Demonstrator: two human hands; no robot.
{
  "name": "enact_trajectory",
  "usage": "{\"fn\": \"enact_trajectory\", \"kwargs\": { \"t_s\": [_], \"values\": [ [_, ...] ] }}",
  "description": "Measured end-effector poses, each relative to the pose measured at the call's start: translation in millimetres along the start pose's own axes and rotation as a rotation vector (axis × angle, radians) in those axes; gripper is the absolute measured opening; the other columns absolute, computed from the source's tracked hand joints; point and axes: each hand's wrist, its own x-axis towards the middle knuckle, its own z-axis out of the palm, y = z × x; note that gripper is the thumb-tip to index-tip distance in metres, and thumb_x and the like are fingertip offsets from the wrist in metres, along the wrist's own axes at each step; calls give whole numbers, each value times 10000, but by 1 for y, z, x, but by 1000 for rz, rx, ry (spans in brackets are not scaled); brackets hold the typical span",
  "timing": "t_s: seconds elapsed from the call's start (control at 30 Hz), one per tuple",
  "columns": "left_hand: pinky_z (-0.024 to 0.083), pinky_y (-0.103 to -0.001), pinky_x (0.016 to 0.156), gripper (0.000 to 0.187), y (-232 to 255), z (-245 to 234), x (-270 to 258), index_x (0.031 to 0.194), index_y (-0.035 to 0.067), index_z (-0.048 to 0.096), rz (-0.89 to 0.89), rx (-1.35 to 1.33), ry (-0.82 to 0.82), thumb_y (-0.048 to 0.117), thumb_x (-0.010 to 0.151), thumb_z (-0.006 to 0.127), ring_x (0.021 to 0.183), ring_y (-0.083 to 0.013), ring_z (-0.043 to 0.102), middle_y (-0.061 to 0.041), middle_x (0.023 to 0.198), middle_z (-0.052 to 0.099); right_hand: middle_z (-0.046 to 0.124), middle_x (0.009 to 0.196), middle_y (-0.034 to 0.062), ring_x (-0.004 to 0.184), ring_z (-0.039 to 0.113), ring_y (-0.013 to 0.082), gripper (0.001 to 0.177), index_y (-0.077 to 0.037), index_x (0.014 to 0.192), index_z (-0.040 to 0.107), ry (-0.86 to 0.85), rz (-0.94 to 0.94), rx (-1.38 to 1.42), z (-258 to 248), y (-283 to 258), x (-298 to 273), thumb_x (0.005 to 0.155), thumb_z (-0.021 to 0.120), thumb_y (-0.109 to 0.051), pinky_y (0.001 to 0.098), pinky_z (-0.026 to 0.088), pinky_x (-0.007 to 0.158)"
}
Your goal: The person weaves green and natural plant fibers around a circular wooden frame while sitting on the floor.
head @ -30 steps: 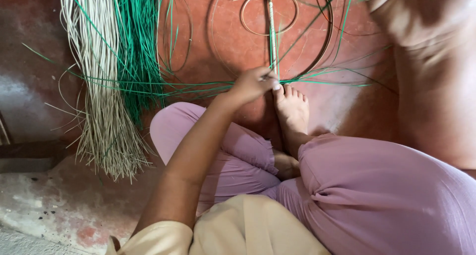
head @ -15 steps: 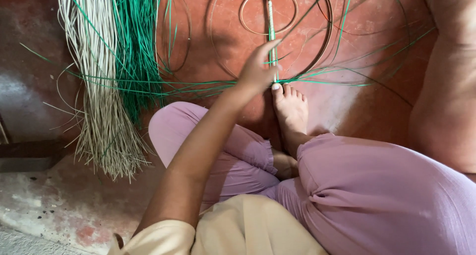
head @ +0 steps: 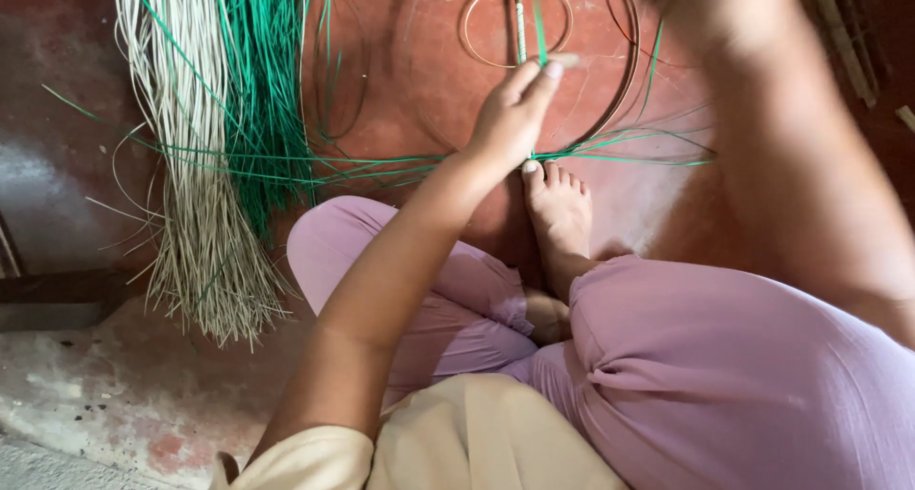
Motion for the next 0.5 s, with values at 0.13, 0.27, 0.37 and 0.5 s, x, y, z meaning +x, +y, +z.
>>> {"fn": "enact_trajectory", "kwargs": {
  "t_s": [0.13,0.27,0.37,0.5],
  "values": [
    [601,-357,931,443,0,-10,3,1314,276,679,-153,-124,12,490,991,464,1332,-93,587,83,1425,664,702,1196,10,768,676,175,451,-133,1297,673,-523,294,334,45,-92,-54,875,549,-32,340,546,714],
    [647,-462,952,454,-4,-15,4,1376,282,636,-154,-137,-7,472,1004,458,1402,-138,546,79,1485,616,664,1003,134,997,614,285,192,-81,995,689,-382,-38,254,98,-80,-69,897,670,-245,398,451,859],
    [628,-339,807,529,-25,-32,4,1481,393,501,-150,-34,40,565,987,421,1128,-240,767,36,1434,666,731,962,-22,787,673,125,242,-186,997,721,-379,394,458,81,-87,-75,963,527,-325,320,539,693],
    [572,-233,643,496,-68,-81,1,1310,264,681,-329,12,276,502,944,445,718,-112,684,-46,868,752,690,750,38,578,629,176,226,-121,812,612,-229,636,533,106,-25,-91,938,552,-298,323,470,577]
  ]
}}
